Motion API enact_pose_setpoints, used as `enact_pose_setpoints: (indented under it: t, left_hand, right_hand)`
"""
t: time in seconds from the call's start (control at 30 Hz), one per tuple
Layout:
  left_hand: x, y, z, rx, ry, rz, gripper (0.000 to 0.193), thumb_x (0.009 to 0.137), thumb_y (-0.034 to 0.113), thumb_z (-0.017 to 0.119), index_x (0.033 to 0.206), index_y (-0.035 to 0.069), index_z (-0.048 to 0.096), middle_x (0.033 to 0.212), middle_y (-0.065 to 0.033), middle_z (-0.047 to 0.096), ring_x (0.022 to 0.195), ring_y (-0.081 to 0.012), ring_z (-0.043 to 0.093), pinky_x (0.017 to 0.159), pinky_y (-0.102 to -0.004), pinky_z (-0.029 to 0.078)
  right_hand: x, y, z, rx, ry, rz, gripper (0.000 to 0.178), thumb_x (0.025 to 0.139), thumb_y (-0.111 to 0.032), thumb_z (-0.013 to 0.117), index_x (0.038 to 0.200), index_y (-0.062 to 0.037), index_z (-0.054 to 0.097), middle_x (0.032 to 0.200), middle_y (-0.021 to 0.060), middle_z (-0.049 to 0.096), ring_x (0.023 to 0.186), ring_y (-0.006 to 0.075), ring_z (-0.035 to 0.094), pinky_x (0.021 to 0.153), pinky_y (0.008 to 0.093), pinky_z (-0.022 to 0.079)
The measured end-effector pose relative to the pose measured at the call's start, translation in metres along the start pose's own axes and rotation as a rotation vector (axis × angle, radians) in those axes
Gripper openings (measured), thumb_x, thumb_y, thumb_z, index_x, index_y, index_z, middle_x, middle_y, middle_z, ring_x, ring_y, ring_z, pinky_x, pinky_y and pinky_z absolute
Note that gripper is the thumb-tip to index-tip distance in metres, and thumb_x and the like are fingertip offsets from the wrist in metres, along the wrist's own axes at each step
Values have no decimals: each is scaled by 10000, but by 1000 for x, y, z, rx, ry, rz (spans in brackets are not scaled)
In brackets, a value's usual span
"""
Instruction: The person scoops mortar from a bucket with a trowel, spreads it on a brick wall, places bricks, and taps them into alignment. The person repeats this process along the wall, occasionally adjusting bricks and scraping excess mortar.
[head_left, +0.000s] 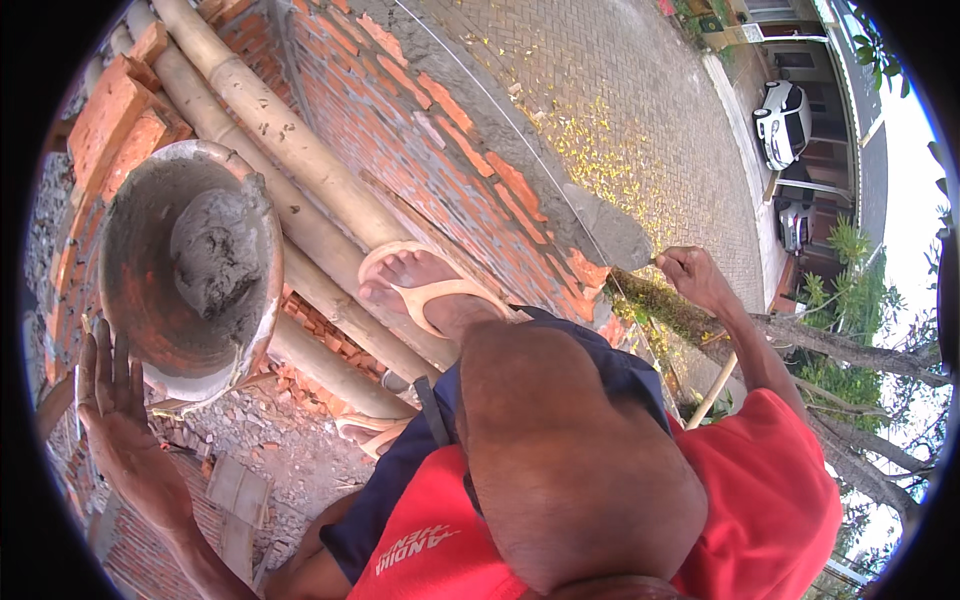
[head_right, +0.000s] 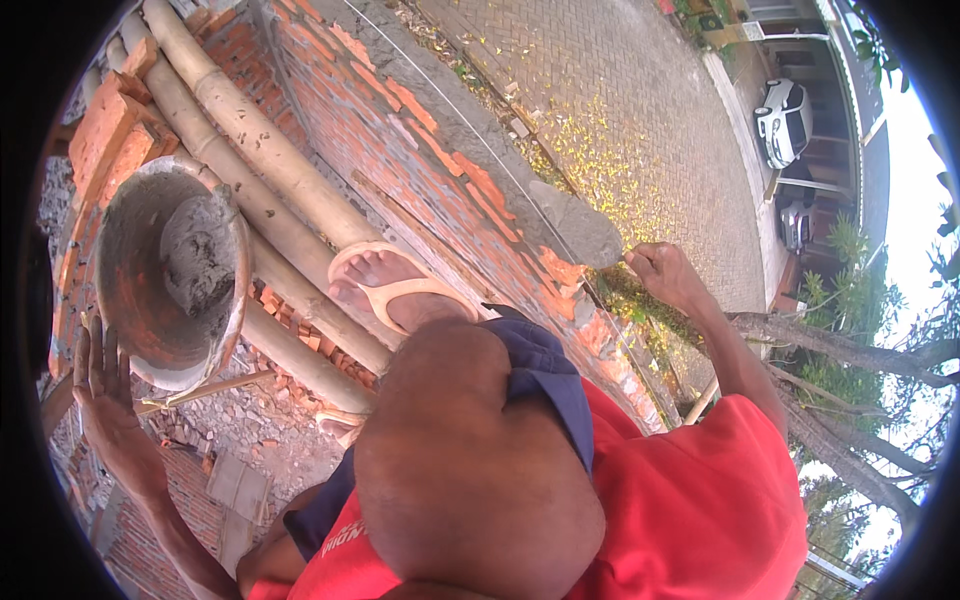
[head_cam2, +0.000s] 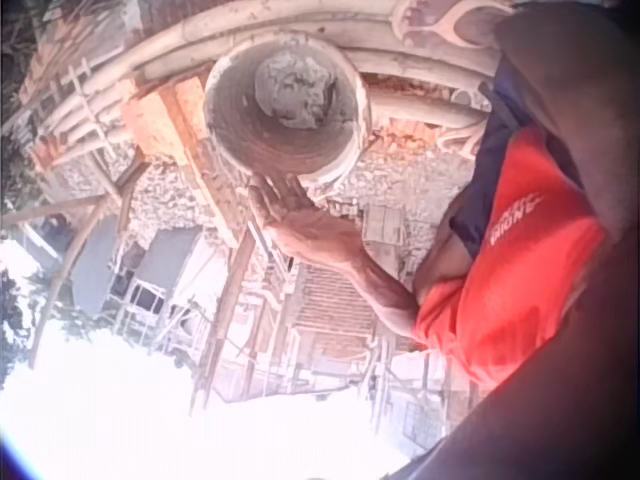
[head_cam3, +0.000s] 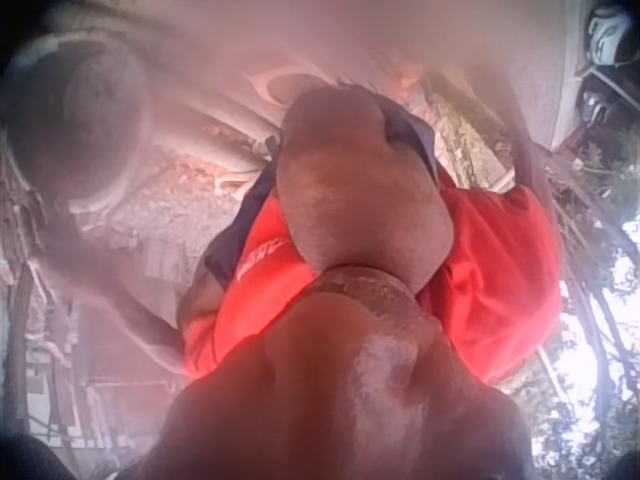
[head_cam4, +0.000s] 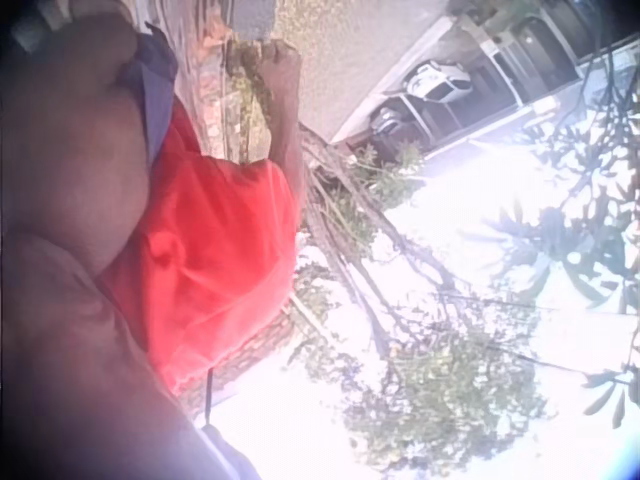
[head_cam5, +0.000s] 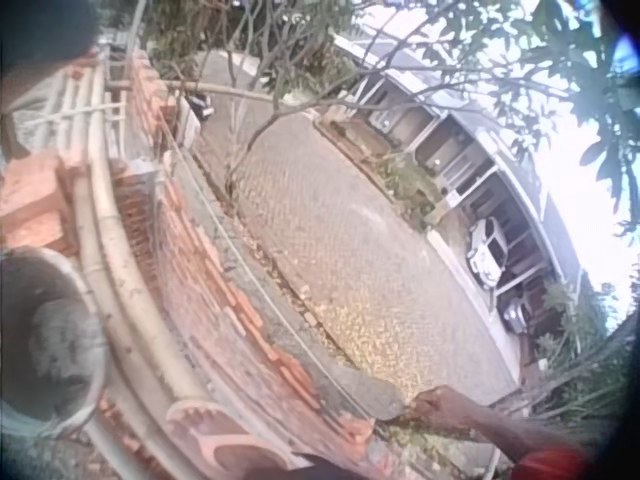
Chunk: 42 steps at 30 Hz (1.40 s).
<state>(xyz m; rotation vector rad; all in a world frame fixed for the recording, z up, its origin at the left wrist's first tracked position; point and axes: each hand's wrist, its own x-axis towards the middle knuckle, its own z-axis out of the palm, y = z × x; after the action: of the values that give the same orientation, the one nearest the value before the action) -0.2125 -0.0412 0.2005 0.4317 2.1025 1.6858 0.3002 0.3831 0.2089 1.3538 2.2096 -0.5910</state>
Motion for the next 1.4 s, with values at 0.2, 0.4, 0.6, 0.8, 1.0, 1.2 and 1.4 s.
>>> enact_pose_setpoints:
  t: [0.2,0.4,0.6,0.8,1.0,1.2,1.4]
  left_hand:
    - [1,7,-9,-37,70,-16,679,1138,477,227,1590,-19,330,1621,-229,395,1504,-362,395,1267,-489,273]
    - [-2,12,-19,-21,124,30,672,1141,473,215,1596,-10,322,1622,-227,394,1508,-360,389,1272,-487,264]
    - [-16,9,-48,-63,236,23,688,1132,495,251,1601,-5,309,1627,-230,380,1520,-353,367,1289,-493,244]
    - [-13,0,-59,-49,277,-8,672,1131,475,292,1598,-7,320,1624,-242,376,1525,-347,358,1289,-482,253]
    - [-11,1,-56,51,242,-29,636,1144,433,245,1600,-4,324,1625,-225,384,1526,-343,356,1294,-473,241]
    - [-4,1,-53,37,215,9,629,1147,428,244,1600,-2,325,1631,-206,385,1522,-314,370,1281,-475,274]
    - [-4,-1,-50,5,272,0,647,1144,457,254,1591,-2,340,1629,-194,394,1522,-312,372,1271,-482,286]
  right_hand:
    - [-72,0,18,-11,245,-7,346,986,-279,668,848,31,596,646,179,517,597,283,495,616,456,447]
    - [-53,-42,91,160,194,-42,303,987,-284,671,905,3,617,685,162,554,622,327,561,622,447,464]
    - [-59,-14,26,-25,246,-213,311,1006,-271,640,876,10,617,715,212,606,656,424,591,637,500,464]
    - [-60,5,-15,-347,172,-34,247,1011,-223,600,937,8,650,847,231,674,694,448,648,649,529,511]
    - [-35,-15,18,-766,23,-233,231,918,-231,662,956,-8,707,857,217,712,750,345,740,660,482,590]
    - [62,-96,-18,-818,120,-435,220,915,-201,619,829,-14,695,743,197,685,679,372,714,605,483,568]
    - [188,-208,-80,-839,245,-636,321,962,-215,568,842,54,696,781,269,708,744,438,734,661,534,597]
